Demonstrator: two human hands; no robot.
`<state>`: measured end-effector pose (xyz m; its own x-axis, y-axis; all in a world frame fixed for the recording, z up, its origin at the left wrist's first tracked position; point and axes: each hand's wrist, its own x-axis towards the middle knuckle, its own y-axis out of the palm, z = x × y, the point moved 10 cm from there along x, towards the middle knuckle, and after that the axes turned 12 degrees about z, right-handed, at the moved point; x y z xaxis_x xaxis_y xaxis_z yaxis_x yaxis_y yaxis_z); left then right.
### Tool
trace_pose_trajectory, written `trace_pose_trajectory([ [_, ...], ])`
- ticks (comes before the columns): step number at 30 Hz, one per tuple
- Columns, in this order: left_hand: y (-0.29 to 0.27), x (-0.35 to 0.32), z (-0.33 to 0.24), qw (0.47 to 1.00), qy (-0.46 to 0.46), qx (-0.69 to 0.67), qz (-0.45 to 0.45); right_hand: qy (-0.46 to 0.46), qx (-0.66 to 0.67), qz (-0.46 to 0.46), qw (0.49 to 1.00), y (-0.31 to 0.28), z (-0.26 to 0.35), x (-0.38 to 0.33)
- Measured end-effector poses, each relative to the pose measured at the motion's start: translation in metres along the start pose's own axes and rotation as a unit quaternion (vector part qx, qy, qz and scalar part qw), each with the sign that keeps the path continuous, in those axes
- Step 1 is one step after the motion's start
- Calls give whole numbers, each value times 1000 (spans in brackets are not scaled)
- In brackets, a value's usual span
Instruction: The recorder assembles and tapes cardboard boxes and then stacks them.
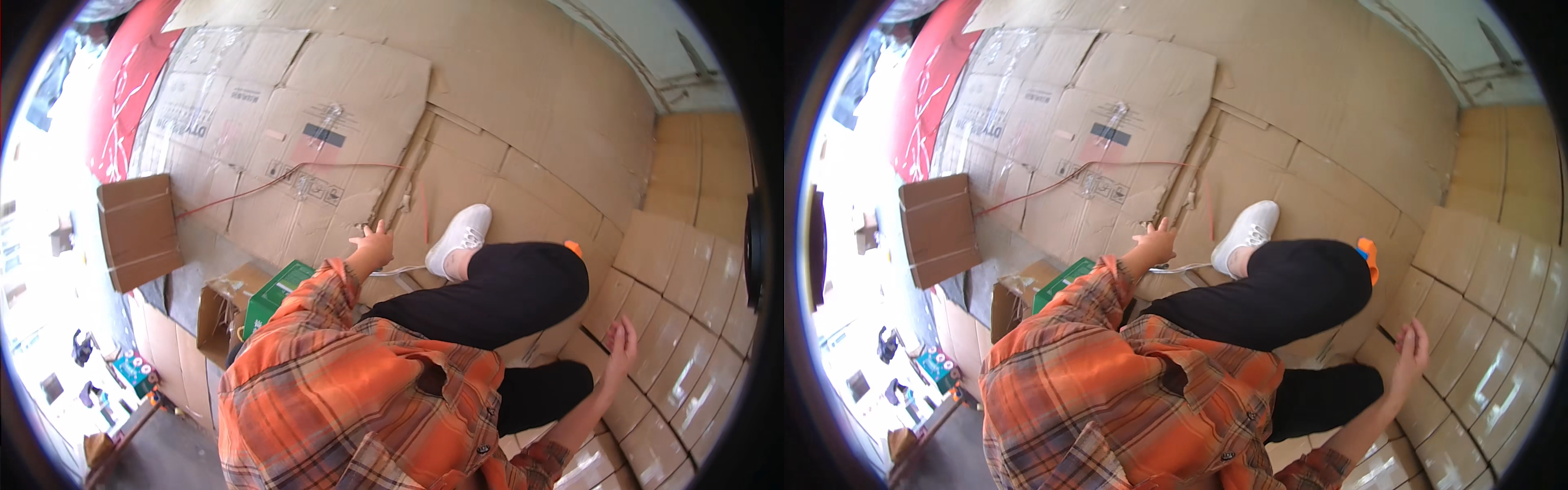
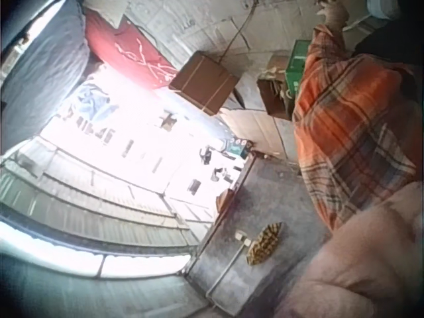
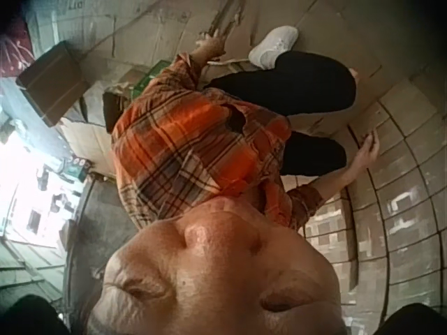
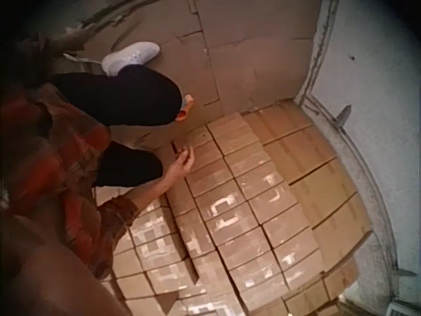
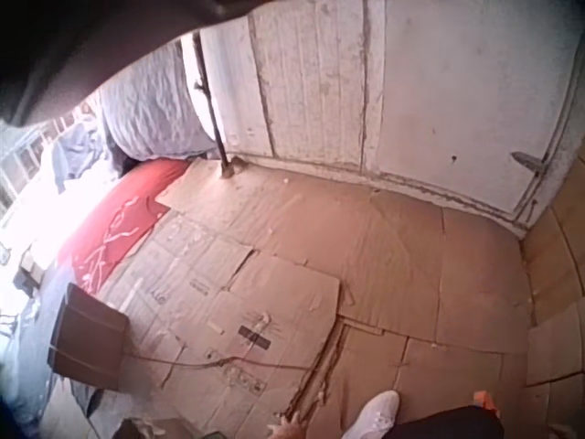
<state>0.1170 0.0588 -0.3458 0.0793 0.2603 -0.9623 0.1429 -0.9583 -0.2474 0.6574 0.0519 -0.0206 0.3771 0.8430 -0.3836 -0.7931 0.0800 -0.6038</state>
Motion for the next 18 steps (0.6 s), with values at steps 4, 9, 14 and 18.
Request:
trace_pose_trajectory([
  [4, 24, 24, 21, 999, -28, -6, 32, 5, -51, 40, 998, -14, 28, -5],
  [9, 26, 19, 11, 1000, 4, 2, 13, 21, -80, 55, 995, -32, 6, 18],
  [14, 4, -17, 8, 986, 12, -154, -67, -23, -35, 149, 988, 7, 3, 73],
  [18, -39, -87, -11, 965, 49, -174, -192, -75, -29, 219, 972, 42, 20, 113],
])
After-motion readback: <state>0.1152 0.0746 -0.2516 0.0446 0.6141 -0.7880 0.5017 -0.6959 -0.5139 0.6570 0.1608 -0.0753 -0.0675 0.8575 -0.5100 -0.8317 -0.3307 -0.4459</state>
